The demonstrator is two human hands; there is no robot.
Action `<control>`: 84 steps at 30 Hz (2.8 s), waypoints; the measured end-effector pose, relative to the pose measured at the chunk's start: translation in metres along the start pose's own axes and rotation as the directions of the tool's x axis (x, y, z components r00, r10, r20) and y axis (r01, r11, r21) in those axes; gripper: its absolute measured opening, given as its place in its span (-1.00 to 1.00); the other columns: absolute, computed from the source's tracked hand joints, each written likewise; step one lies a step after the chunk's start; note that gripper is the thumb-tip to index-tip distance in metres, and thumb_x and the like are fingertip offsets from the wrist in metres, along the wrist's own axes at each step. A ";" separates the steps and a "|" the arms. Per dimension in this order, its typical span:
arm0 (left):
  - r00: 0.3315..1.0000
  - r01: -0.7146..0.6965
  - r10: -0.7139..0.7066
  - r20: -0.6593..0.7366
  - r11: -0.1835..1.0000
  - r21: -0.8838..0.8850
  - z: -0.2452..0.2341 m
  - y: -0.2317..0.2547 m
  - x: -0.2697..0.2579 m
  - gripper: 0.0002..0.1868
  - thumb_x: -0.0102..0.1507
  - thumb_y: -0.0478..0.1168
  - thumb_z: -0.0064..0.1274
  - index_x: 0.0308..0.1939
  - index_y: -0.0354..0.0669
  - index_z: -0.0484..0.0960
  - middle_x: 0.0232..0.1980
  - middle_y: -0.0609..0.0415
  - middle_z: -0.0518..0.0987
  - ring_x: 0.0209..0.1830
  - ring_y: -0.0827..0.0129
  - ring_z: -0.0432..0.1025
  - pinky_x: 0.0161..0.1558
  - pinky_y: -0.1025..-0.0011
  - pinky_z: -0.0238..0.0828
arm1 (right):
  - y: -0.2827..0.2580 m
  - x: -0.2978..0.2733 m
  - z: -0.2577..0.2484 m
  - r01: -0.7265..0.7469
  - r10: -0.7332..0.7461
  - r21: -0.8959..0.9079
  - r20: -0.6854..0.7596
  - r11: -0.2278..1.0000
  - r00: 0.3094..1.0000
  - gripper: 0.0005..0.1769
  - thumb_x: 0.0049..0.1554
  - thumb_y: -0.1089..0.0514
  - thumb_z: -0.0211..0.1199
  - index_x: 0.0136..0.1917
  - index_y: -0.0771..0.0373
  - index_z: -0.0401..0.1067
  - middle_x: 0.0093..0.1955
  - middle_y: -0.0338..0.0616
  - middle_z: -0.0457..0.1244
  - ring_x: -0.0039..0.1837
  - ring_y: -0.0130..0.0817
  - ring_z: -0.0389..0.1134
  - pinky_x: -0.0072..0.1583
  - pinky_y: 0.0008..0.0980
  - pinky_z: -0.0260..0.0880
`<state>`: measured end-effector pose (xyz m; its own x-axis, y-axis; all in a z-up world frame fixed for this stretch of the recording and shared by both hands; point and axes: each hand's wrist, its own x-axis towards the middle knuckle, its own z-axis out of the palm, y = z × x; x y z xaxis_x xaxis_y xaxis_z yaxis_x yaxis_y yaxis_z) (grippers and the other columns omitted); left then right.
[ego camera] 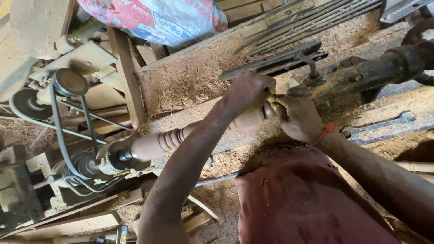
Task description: The person sands a decorative wooden post rotating on a lathe by holding sandpaper against the wood with both hands.
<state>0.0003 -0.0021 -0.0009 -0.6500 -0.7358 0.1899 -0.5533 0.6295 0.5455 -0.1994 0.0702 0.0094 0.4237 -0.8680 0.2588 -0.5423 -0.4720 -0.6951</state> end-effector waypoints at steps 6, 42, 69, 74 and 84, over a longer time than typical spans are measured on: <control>1.000 0.004 -0.002 -0.021 0.998 0.066 0.000 0.003 0.002 -0.85 0.19 -0.51 0.16 -0.30 -0.22 0.73 -0.29 -0.07 0.72 -0.46 0.32 0.59 -0.54 0.45 0.57 | 0.000 0.001 0.000 -0.287 0.288 -0.028 0.124 0.958 0.950 -0.72 0.21 0.33 0.13 0.15 0.37 0.56 -0.40 -0.01 0.34 -0.52 -0.33 0.22 -0.43 -0.31 0.26; 0.987 0.130 -0.124 0.099 0.990 -0.051 -0.027 0.021 -0.007 -0.89 0.09 -0.32 0.35 -0.41 -0.08 0.68 -0.43 0.09 0.67 -0.50 0.37 0.54 -0.46 0.32 0.47 | -0.051 -0.022 0.018 -0.087 0.065 -0.098 -0.213 0.991 0.975 -0.58 0.16 0.35 0.23 0.29 0.15 0.45 0.20 0.16 0.41 -0.06 -0.11 0.51 -0.02 -0.24 0.55; 0.945 0.260 -0.192 0.263 0.931 -0.256 -0.025 0.006 0.008 -0.89 0.18 -0.23 0.31 -0.28 -0.13 0.70 -0.32 0.07 0.71 -0.44 0.42 0.58 -0.34 0.37 0.55 | -0.072 -0.001 0.014 -0.438 0.422 -0.145 -0.126 0.887 0.898 -0.69 0.23 0.26 0.18 0.21 0.26 0.57 -0.25 0.01 0.42 -0.37 -0.24 0.40 -0.28 -0.26 0.38; 0.927 0.307 -0.243 0.284 0.928 -0.209 -0.031 0.003 0.014 -0.84 0.17 -0.20 0.34 -0.40 -0.14 0.67 -0.37 0.06 0.70 -0.46 0.39 0.52 -0.39 0.30 0.44 | -0.056 0.018 0.004 -0.532 0.534 -0.057 0.014 0.845 0.845 -0.74 0.26 0.21 0.14 0.13 0.24 0.60 -0.34 -0.08 0.38 -0.50 -0.39 0.28 -0.42 -0.32 0.27; 0.989 0.075 -0.038 0.142 0.960 -0.270 -0.042 0.005 0.010 -0.89 0.20 -0.30 0.28 -0.37 -0.12 0.64 -0.41 0.12 0.65 -0.51 0.44 0.52 -0.44 0.35 0.45 | -0.056 -0.002 0.007 -0.443 0.437 -0.045 -0.108 0.895 0.893 -0.70 0.30 0.24 0.13 0.26 0.25 0.54 -0.23 -0.12 0.39 -0.56 -0.43 0.20 -0.51 -0.40 0.21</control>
<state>0.0126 -0.0168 0.0385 -0.6958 -0.7163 0.0516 -0.4392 0.4813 0.7586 -0.1646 0.0994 0.0434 0.0635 -0.9980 0.0001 -0.7058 -0.0450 -0.7070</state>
